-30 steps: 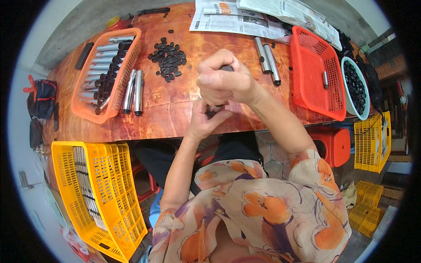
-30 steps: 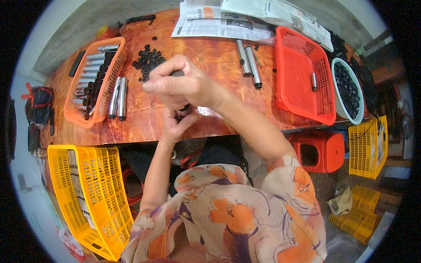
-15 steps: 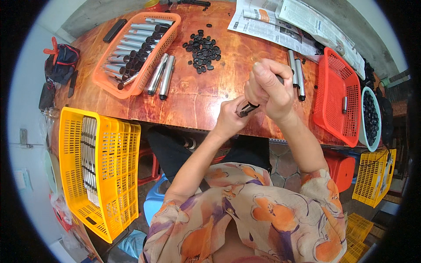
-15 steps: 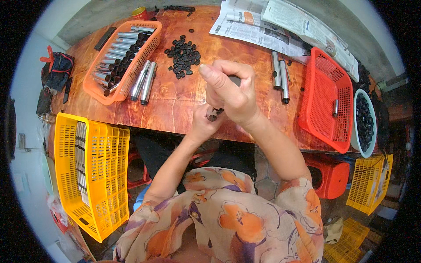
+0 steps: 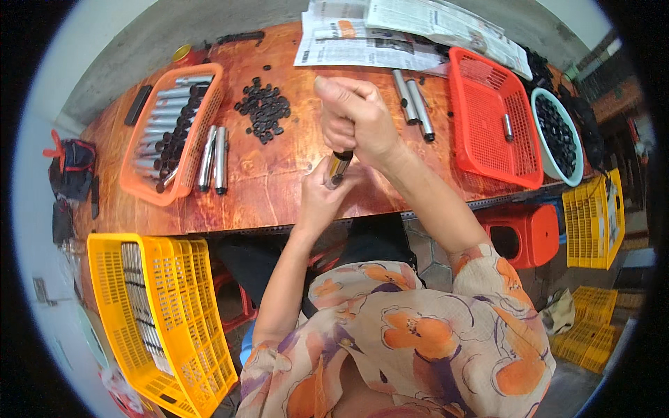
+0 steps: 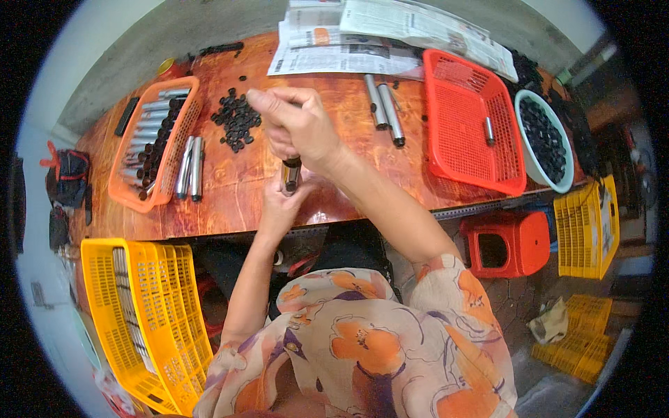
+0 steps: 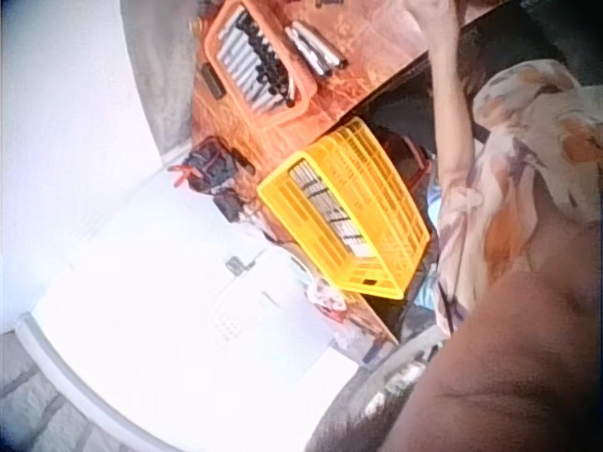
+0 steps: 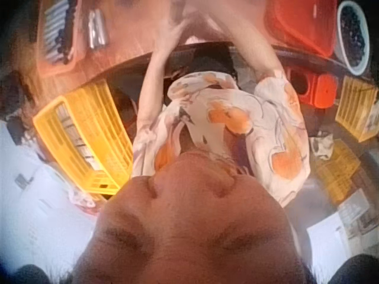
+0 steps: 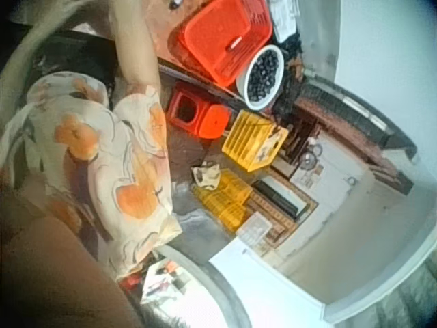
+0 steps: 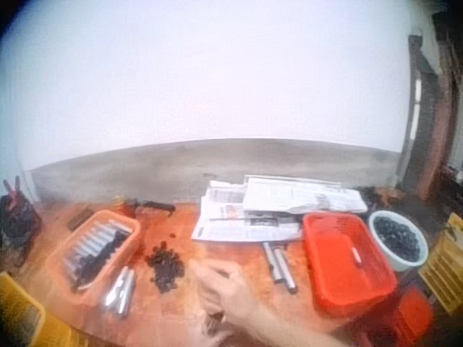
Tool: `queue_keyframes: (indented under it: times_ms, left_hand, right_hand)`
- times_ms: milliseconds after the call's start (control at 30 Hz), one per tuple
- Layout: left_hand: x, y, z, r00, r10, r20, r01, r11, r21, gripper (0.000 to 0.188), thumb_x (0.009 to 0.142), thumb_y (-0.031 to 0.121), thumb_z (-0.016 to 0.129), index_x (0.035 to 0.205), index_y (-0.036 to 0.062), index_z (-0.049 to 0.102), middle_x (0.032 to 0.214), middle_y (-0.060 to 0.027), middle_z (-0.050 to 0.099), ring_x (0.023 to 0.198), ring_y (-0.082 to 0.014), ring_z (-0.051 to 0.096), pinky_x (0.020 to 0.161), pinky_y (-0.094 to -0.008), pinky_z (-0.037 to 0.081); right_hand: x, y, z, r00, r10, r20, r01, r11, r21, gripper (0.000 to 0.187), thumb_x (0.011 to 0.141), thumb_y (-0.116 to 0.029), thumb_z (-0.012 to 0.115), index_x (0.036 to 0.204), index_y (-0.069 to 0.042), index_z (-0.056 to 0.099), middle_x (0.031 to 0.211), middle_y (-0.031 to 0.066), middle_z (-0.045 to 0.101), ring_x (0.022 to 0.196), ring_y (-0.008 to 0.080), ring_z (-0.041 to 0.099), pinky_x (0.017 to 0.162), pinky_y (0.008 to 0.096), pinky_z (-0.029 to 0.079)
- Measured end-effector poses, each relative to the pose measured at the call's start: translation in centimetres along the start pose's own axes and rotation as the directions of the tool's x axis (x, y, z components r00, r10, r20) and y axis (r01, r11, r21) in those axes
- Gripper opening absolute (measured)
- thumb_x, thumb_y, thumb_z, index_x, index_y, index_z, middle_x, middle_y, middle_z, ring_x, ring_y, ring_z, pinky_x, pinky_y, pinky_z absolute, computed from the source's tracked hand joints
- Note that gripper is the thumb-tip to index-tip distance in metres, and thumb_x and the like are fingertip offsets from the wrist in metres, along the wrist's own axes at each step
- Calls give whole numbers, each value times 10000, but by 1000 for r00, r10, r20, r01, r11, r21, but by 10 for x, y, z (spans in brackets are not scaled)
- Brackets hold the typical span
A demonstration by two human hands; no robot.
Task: The person assembles cylindrical markers by inserting black caps into silver bodies. They repeatedly pick up a cap and a body, align them, and press them together, then place the completed marker on the table.
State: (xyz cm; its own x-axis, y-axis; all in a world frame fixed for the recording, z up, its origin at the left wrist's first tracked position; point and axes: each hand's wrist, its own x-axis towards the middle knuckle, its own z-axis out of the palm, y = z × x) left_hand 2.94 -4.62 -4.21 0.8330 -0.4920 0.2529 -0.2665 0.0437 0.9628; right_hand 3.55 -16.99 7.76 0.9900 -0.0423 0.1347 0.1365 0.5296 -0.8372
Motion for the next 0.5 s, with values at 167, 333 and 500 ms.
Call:
queue_keyframes:
  times_ms: [167, 333, 500]
  left_hand:
    - [-1, 38, -30, 1000, -20, -4, 19, 824, 567, 383, 815, 236, 682, 1084, 69, 466, 834, -157, 615, 737, -337, 613, 642, -395, 479]
    - [-7, 5, -89, 963, 105, -248, 162, 511, 844, 322, 867, 151, 582, 1118, -3, 452, 966, -206, 500, 857, -384, 535, 727, -458, 438]
    - [3, -17, -113, 912, 302, -276, 166, 341, 925, 435, 880, 4, 443, 1305, -43, 361, 1020, -237, 443, 926, -385, 484, 826, -447, 406]
  right_hand:
    - [-2, -11, -37, 985, -61, -163, 79, 991, 104, 422, 941, -332, 503, 588, -152, 357, 450, -60, 262, 342, 69, 270, 343, 244, 254]
    - [10, -31, -107, 817, -420, -397, -88, 589, -804, 322, 861, -322, 588, 660, -72, 566, 525, 63, 514, 439, 193, 489, 437, 340, 409]
    - [11, -4, -145, 825, -391, -408, -516, -227, -826, 284, 756, -233, 651, 872, 25, 680, 874, 265, 652, 874, 408, 639, 779, 478, 506]
